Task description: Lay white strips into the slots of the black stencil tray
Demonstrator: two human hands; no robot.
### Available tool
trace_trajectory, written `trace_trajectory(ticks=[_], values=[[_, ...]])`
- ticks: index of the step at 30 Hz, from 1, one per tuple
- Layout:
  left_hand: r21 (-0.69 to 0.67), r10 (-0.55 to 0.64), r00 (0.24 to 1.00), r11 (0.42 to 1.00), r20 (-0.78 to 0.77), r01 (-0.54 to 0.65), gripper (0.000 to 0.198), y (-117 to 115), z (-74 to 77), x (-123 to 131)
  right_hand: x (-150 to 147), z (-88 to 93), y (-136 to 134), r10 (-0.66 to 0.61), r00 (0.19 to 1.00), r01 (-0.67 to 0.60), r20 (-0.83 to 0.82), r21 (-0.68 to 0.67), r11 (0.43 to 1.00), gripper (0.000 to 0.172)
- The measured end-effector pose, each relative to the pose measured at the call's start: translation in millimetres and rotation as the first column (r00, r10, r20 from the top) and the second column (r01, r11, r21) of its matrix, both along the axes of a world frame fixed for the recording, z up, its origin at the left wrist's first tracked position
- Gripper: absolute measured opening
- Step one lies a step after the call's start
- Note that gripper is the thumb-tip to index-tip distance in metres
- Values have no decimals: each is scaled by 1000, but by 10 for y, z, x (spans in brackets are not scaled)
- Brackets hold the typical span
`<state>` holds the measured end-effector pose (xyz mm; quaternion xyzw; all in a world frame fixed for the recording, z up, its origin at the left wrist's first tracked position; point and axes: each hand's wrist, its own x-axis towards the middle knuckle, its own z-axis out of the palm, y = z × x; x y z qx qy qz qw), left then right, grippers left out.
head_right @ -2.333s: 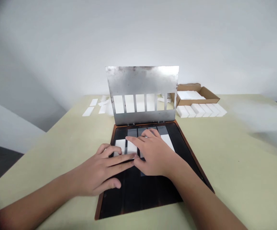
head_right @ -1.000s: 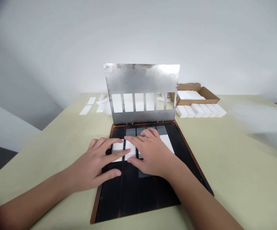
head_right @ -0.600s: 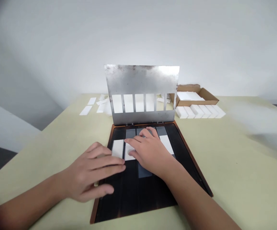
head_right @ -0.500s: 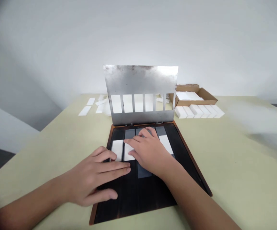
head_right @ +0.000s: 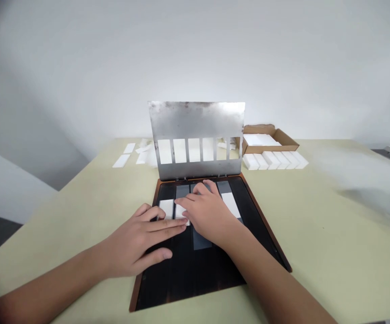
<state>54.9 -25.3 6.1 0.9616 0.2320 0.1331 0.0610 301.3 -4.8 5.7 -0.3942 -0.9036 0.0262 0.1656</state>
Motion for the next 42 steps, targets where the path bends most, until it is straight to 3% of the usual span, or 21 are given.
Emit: trace_trajectory(ticks=[6,11,14,19,22,23,27,34,42], values=[[-23,87,996,996,-22,-88,47,-9,-14,8,-95,129,71,-48,999,49,26,-33,998,35],[-27,114,993,993,-35,-115,48,-46,11,9,-190,27,168,-176,984,176,2,-7,984,40],[5,109,993,994,-42,-109,45,-50,34,17,-200,-23,182,-189,982,189,-17,-22,982,29],[26,117,993,993,-20,-116,41,-45,26,16,-140,40,150,-189,978,179,-93,-101,979,11],[23,132,991,991,2,-132,40,-51,-6,6,-112,57,136,-192,972,174,-134,-134,976,31],[23,142,990,989,16,-143,39,-54,-16,3,-107,52,133,-188,972,169,-141,-137,976,34],[14,189,982,982,26,-189,37,-62,-46,-7,-103,22,117,-129,984,117,-119,-108,987,15],[5,205,978,979,23,-206,38,-49,-55,-19,-69,12,94,-18,999,18,-38,1,1000,23],[-33,205,979,978,-18,-206,41,-39,-62,-17,-67,-27,76,19,998,-27,64,125,992,27]])
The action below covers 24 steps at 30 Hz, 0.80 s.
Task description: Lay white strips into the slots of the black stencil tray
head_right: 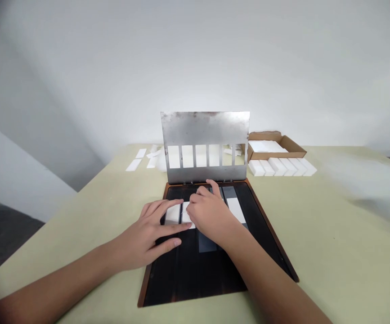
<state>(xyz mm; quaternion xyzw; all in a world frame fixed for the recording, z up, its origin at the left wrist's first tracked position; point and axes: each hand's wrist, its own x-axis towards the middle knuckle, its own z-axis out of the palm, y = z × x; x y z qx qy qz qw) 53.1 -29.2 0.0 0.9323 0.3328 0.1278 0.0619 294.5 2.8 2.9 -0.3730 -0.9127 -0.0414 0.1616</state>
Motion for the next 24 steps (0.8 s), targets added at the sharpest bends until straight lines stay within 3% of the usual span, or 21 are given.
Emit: trace_trajectory(ticks=[10,13,15,18,20,24], values=[[15,-11,1000,1000,28,10,41,4,-26,-6,-9,-64,17,-3,999,2,-36,-13,1000,25],[13,-21,999,1000,28,21,41,7,-36,-16,-27,34,-44,10,998,-13,-55,-51,999,26],[9,-23,999,1000,23,23,41,11,-33,-21,11,175,-102,35,992,-53,-118,-150,987,30],[-13,-60,998,998,24,60,40,20,-10,-11,195,434,-165,18,965,-88,-261,-261,961,31],[-40,-108,993,993,38,109,39,28,19,11,375,543,-164,-29,950,-49,-311,-243,969,27],[-31,-169,984,985,55,171,32,70,125,83,653,432,-88,-94,950,39,-297,-188,981,24]])
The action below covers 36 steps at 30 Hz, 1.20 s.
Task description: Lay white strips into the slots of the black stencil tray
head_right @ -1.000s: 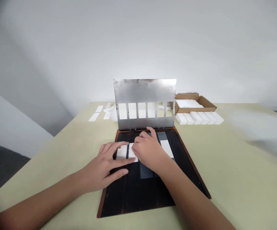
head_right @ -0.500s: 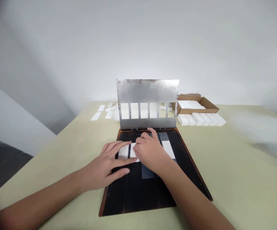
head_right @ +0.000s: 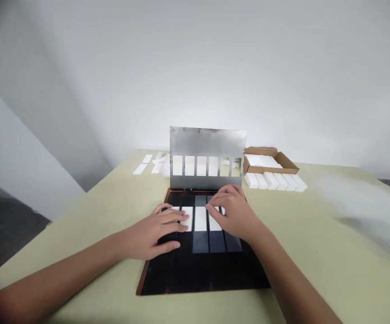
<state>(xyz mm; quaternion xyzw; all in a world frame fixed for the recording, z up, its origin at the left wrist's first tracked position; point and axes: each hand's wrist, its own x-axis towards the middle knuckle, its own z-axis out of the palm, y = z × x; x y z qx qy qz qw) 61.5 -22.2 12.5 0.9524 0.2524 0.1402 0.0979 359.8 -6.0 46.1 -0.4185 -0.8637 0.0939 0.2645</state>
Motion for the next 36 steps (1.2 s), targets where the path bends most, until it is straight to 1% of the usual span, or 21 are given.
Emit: trace_trajectory(ticks=[4,7,9,11,13,16,20,21,22,24,25,26,27,29,31,32,34,36], values=[[36,-27,999,999,-33,29,20,141,166,149,8,-278,42,-14,1000,13,8,30,999,20],[71,-11,1000,997,-28,13,25,283,217,310,-54,-355,17,0,1000,-1,15,50,999,25],[108,41,999,993,16,-42,28,352,181,405,-79,-350,-12,8,999,-10,31,55,998,28],[136,98,992,985,76,-108,28,389,109,466,-92,-333,-41,12,998,-15,55,54,998,31],[148,119,985,979,125,-137,28,401,30,487,-103,-319,-62,9,997,-13,80,52,999,34],[147,96,981,982,166,-120,26,397,-49,465,-124,-309,-82,1,995,-6,98,45,999,36],[124,57,982,989,178,-80,25,388,-75,426,-127,-313,-103,37,994,-38,101,2,999,29],[117,49,983,991,175,-70,24,390,-78,426,-119,-319,-106,62,993,-60,102,-21,998,35],[110,44,984,992,174,-64,24,394,-83,431,-107,-328,-108,86,991,-81,100,-46,996,48],[102,39,983,993,178,-58,25,403,-94,448,-82,-351,-108,126,987,-118,99,-81,990,82],[102,39,982,993,183,-58,26,407,-99,457,-72,-363,-107,137,985,-128,102,-88,988,96],[103,38,981,993,190,-58,27,411,-103,465,-65,-374,-104,140,984,-130,109,-87,988,103],[107,35,980,993,197,-57,27,414,-103,470,-61,-382,-102,136,983,-126,122,-83,989,105],[125,23,977,991,213,-51,26,412,-97,464,-64,-390,-96,121,980,-112,155,-70,991,97],[164,-12,972,986,237,-28,23,397,-83,439,-77,-387,-89,94,981,-86,172,-57,995,88],[186,-50,967,983,248,3,21,383,-76,423,-85,-384,-84,79,981,-71,175,-51,996,85],[251,-208,950,957,234,147,18,343,-63,401,-104,-375,-66,44,983,-38,176,-38,999,78],[316,-385,910,891,151,325,20,298,-57,407,-123,-365,-33,20,981,-17,191,-19,1000,70]])
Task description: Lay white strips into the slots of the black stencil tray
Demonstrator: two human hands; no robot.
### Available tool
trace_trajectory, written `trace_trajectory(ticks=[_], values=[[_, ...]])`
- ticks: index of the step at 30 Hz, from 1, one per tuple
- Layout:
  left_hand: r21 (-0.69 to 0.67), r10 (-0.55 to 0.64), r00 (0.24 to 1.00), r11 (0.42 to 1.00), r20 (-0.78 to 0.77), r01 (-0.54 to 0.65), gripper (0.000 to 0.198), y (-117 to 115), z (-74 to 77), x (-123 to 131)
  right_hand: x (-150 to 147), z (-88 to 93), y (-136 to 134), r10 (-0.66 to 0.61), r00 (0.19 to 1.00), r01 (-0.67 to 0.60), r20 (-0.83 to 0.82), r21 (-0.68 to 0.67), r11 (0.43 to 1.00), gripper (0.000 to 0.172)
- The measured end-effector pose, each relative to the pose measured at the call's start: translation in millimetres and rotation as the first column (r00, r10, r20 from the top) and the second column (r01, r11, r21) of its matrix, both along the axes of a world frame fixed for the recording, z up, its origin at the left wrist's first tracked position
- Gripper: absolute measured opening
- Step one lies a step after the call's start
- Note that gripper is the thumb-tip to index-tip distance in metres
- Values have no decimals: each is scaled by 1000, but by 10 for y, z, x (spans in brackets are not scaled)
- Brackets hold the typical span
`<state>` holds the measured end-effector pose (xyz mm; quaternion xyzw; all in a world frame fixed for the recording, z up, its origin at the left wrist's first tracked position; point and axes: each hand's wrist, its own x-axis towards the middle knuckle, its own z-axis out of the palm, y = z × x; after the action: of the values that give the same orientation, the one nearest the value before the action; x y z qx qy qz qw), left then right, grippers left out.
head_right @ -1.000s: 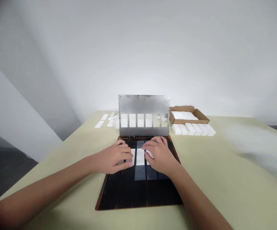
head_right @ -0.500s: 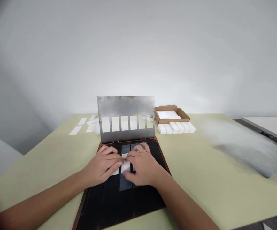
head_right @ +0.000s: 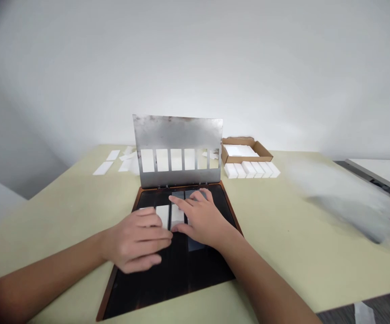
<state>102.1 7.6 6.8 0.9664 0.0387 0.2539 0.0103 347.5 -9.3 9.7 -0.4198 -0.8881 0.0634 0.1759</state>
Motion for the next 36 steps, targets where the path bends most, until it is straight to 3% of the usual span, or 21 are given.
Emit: trace_trajectory(ticks=[3,10,21,27,33,36], values=[[85,-71,992,993,-106,80,32,-44,2,56,-24,23,84,18,999,-18,31,15,1000,57],[130,109,982,987,-154,-89,32,-74,16,50,-32,72,253,63,997,-64,34,33,997,41],[132,326,937,942,-125,-309,32,-118,10,0,113,26,93,139,988,-136,-68,47,990,63],[83,353,921,935,-166,-344,33,-90,-34,-16,89,-3,89,158,985,-157,-67,24,987,69],[26,376,908,925,-185,-378,37,-65,-60,-6,42,-60,121,146,988,-146,-41,0,989,58],[52,364,924,931,-117,-360,26,-82,-41,-20,42,-52,125,150,988,-150,-23,-8,989,53]])
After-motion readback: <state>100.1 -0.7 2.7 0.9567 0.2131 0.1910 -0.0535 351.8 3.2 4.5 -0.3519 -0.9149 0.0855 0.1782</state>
